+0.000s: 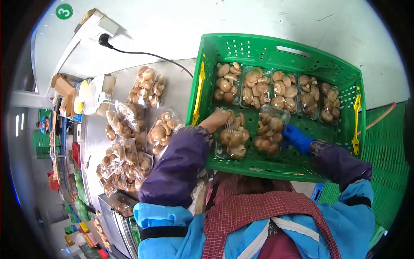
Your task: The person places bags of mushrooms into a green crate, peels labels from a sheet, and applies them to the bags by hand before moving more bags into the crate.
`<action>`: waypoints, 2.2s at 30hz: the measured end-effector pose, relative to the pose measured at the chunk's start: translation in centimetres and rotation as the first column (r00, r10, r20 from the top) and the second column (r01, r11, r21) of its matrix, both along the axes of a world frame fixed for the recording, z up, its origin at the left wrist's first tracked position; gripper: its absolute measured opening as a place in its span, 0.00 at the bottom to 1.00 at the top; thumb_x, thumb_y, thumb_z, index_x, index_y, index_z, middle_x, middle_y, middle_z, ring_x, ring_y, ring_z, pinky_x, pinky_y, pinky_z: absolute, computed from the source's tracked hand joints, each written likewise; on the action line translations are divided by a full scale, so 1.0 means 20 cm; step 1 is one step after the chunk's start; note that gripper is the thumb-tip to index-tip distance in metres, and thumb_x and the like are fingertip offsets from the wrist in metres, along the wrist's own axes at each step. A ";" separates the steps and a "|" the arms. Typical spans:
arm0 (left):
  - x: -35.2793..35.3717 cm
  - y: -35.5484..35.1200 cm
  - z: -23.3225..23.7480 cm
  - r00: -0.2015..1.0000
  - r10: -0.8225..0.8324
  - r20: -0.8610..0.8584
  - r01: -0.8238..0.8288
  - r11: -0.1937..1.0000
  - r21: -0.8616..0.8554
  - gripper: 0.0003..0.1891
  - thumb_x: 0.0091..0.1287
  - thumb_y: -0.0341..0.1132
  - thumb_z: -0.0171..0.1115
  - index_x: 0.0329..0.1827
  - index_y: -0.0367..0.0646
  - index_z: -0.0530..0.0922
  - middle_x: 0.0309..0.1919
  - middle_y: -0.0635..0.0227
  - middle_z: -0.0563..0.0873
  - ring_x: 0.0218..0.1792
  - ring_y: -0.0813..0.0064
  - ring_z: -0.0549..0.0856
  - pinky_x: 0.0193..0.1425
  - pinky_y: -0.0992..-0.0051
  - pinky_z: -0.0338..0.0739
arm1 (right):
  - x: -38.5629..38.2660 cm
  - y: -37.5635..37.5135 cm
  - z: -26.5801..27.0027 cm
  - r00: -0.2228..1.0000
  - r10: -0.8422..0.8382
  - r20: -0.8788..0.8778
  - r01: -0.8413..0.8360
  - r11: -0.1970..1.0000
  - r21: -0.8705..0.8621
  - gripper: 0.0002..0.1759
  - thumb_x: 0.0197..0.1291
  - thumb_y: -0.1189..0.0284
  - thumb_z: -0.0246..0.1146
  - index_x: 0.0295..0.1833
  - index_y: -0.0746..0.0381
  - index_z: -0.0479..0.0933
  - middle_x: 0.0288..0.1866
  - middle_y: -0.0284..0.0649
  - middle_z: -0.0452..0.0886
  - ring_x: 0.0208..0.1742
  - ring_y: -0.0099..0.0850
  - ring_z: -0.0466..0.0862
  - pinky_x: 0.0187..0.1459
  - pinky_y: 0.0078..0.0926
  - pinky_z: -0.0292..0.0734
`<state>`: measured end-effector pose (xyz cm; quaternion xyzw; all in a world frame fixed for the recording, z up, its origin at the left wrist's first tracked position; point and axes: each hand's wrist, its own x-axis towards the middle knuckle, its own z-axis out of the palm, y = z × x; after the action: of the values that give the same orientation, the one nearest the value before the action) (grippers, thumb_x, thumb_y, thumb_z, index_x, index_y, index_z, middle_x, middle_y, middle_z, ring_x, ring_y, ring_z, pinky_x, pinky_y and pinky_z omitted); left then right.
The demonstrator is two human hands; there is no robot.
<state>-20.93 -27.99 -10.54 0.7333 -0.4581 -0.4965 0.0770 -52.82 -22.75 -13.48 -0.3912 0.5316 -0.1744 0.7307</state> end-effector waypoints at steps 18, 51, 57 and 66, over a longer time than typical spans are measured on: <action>-0.05 0.18 -0.03 0.602 -0.555 0.574 0.746 0.647 -0.157 0.34 0.49 0.44 0.66 0.60 0.52 0.62 0.56 0.57 0.65 0.53 0.51 0.71 0.52 0.49 0.70 | 0.04 -0.08 -0.07 0.934 0.338 -0.115 -0.345 0.937 -0.050 0.19 0.63 0.62 0.53 0.52 0.64 0.68 0.34 0.38 0.77 0.30 0.27 0.78 0.33 0.24 0.76; 1.12 1.84 0.20 0.055 0.707 -0.705 -0.964 0.222 0.147 0.30 0.63 0.44 0.58 0.64 0.37 0.61 0.56 0.61 0.73 0.55 0.70 0.74 0.56 0.70 0.69 | 2.29 -0.55 0.32 -0.051 0.695 -0.717 -0.941 -0.274 -0.198 0.51 0.31 0.41 0.70 0.56 0.68 0.68 0.53 0.55 0.74 0.51 0.45 0.77 0.50 0.37 0.71; 1.15 1.88 0.11 -0.038 0.625 -0.780 -0.978 0.136 0.157 0.21 0.65 0.38 0.56 0.56 0.35 0.68 0.50 0.62 0.78 0.50 0.71 0.78 0.56 0.71 0.71 | 2.24 -0.36 0.42 0.100 0.740 -0.665 -0.903 -0.214 -0.373 0.39 0.29 0.48 0.73 0.44 0.64 0.74 0.36 0.49 0.80 0.40 0.42 0.80 0.42 0.35 0.72; 1.11 1.90 0.34 0.088 0.651 -0.754 -0.990 0.143 0.008 0.27 0.65 0.53 0.49 0.60 0.44 0.67 0.53 0.62 0.75 0.54 0.66 0.75 0.58 0.62 0.70 | 1.10 -0.56 0.99 0.712 0.697 0.085 -0.535 0.617 -0.577 0.39 0.44 0.74 0.71 0.63 0.64 0.62 0.57 0.39 0.71 0.59 0.28 0.70 0.61 0.29 0.64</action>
<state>1.25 9.92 -3.67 0.6002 0.0140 -0.4036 0.6904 -30.87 -33.91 6.40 -0.6991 0.1778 -0.1013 0.6851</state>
